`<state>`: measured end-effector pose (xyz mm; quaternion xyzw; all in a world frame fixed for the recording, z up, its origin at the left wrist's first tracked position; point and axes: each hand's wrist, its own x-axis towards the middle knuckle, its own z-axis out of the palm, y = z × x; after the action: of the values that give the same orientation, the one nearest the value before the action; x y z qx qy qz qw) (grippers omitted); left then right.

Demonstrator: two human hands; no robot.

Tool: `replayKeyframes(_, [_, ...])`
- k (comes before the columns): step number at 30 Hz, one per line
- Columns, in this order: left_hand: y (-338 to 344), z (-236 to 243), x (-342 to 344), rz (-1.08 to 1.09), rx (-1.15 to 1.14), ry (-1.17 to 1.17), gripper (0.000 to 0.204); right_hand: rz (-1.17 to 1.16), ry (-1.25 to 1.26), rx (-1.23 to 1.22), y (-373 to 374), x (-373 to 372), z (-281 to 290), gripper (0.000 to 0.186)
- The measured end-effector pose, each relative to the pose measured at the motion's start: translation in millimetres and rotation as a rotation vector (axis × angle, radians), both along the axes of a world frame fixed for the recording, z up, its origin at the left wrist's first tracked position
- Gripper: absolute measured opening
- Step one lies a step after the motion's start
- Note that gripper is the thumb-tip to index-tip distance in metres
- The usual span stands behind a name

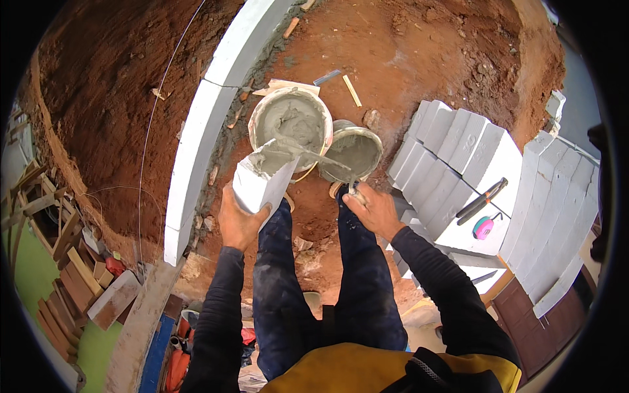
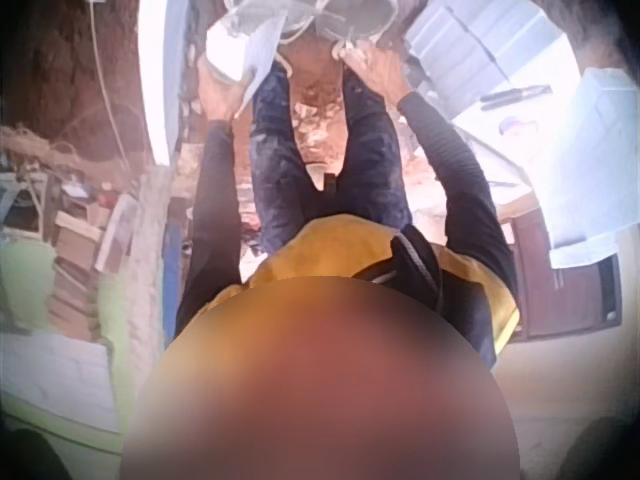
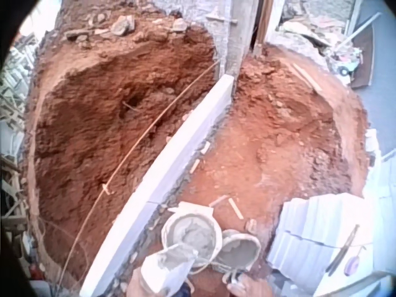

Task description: The person installs white rectangular tiles along a curved trench. They apply cement with a trowel, place tiles, and tap them into position with a hammer. The person also retrieves nails from a bucket and uses them to secure a wooden plank.

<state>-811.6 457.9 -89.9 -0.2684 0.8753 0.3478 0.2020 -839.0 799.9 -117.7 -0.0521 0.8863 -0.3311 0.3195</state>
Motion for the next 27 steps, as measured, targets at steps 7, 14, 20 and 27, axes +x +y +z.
replayKeyframes(7, [-7.4, 8.4, 9.4, -0.020, 0.010, 0.011, 0.087, 0.011, -0.096, 0.018, -10.9, -35.4, -54.7, 0.053])
replayKeyframes(14, [-4.0, 7.4, 7.8, -0.009, -0.044, 0.016, 0.087, 0.218, 0.006, 0.064, 18.3, -32.5, -18.2, 0.054])
replayKeyframes(20, [-3.7, 9.6, 9.2, -0.016, -0.036, 0.009, 0.087, 0.085, 0.005, 0.009, 8.4, -26.4, -27.0, 0.052])
replayKeyframes(27, [7.7, 3.9, 4.2, -0.017, -0.096, -0.032, 0.087, 0.208, 0.263, -0.077, -12.2, -0.2, -13.1, 0.045])
